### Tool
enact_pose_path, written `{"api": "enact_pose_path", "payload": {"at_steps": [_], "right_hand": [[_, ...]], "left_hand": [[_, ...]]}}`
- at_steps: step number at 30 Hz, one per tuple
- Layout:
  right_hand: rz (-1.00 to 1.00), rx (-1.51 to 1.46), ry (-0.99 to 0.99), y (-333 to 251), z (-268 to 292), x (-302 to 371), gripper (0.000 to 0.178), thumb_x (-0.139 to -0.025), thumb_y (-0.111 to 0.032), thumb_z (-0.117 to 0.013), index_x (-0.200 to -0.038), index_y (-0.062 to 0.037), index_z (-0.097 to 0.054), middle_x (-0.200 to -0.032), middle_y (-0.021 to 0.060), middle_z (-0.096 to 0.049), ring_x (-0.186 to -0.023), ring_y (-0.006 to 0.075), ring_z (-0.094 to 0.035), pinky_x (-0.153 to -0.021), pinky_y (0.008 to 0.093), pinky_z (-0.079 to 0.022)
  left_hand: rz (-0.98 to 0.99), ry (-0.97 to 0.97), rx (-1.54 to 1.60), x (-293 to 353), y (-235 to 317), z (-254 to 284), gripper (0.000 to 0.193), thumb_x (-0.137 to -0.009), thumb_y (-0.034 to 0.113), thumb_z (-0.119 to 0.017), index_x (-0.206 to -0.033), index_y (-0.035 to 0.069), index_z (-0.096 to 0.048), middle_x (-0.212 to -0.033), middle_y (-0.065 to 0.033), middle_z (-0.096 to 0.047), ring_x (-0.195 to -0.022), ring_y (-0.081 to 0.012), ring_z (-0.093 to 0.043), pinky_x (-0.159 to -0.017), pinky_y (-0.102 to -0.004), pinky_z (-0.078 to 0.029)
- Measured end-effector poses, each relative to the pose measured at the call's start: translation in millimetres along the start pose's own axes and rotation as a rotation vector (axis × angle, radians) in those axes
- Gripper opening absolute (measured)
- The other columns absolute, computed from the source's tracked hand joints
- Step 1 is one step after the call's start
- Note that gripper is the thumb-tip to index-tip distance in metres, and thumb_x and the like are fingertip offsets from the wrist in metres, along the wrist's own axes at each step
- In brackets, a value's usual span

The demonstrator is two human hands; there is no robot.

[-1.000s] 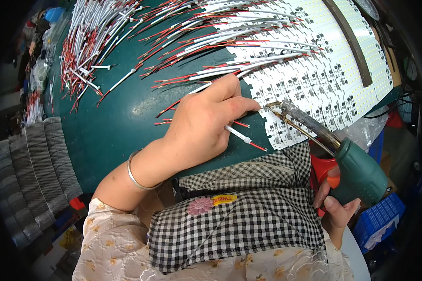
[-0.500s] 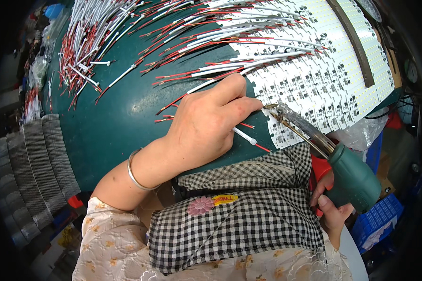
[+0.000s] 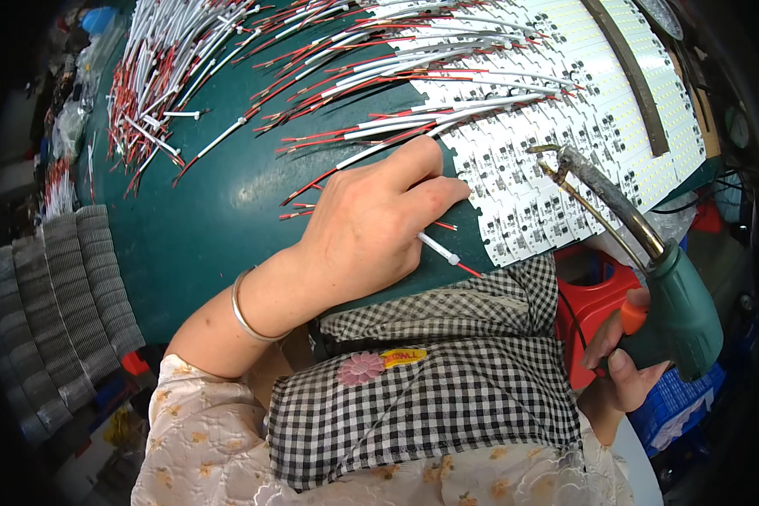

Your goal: The person positions wires onto LED circuit boards and solders them using a soldering gun.

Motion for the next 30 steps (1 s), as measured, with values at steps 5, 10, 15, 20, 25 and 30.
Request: {"api": "enact_pose_path", "payload": {"at_steps": [5,10,15,20,25,30], "right_hand": [[0.285,0.350,0.065,-40,8,2,0.069,-0.080,-0.015,-0.070,-0.131,0.0180,-0.037,-0.062,0.0105,-0.054,-0.049,0.0159,-0.050,-0.048,0.0247,-0.043],[0.365,0.380,0.058,-61,12,-6,0.063,-0.084,-0.013,-0.065,-0.131,0.0177,-0.037,-0.063,0.0123,-0.055,-0.050,0.0154,-0.050,-0.049,0.0239,-0.041],[0.235,0.185,-0.055,-39,10,-5,0.065,-0.081,-0.016,-0.069,-0.127,0.0160,-0.036,-0.065,0.0101,-0.053,-0.046,0.0140,-0.051,-0.042,0.0231,-0.044],[0.075,0.090,-0.021,-11,10,0,0.068,-0.078,-0.022,-0.074,-0.124,0.0146,-0.039,-0.061,0.0098,-0.053,-0.041,0.0146,-0.049,-0.038,0.0241,-0.042],[-0.187,-0.031,-0.079,19,15,20,0.065,-0.071,0.002,-0.072,-0.130,0.0089,-0.044,-0.105,0.0180,-0.059,-0.065,0.0182,-0.056,-0.053,0.0260,-0.047],[-0.221,0.058,0.028,29,1,18,0.059,-0.071,-0.008,-0.075,-0.119,0.0131,-0.047,-0.076,0.0158,-0.059,-0.050,0.0165,-0.054,-0.043,0.0250,-0.046]], "left_hand": [[0.050,-0.067,0.058,-1,2,2,0.043,-0.062,-0.012,-0.065,-0.101,0.005,-0.068,-0.081,-0.0087,-0.056,-0.067,-0.0224,-0.059,-0.056,-0.0324,-0.050],[-0.042,-0.020,-0.064,-7,9,18,0.048,-0.062,-0.012,-0.064,-0.108,0.005,-0.067,-0.083,-0.0086,-0.057,-0.068,-0.0222,-0.060,-0.059,-0.0311,-0.050],[-0.039,0.058,-0.244,-21,29,39,0.054,-0.064,-0.015,-0.061,-0.114,0.003,-0.065,-0.082,-0.0086,-0.056,-0.068,-0.0179,-0.059,-0.059,-0.0290,-0.050],[0.034,-0.052,-0.170,-15,16,21,0.045,-0.067,-0.009,-0.072,-0.109,0.004,-0.065,-0.082,-0.0082,-0.057,-0.067,-0.0212,-0.060,-0.058,-0.0307,-0.050],[-0.021,-0.081,-0.226,-6,6,10,0.037,-0.063,-0.004,-0.073,-0.097,0.008,-0.068,-0.080,-0.0052,-0.063,-0.066,-0.0229,-0.059,-0.056,-0.0337,-0.048],[-0.099,-0.055,-0.263,-4,15,7,0.036,-0.061,-0.002,-0.067,-0.096,0.009,-0.069,-0.077,-0.0033,-0.062,-0.065,-0.0205,-0.057,-0.051,-0.0317,-0.046]]}}
Point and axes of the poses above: each hand's wrist, its own x-axis away from the middle knuckle, its own z-axis out of the back of the hand, y = z × x, the point moved 10 cm from there along -x, towards the middle knuckle
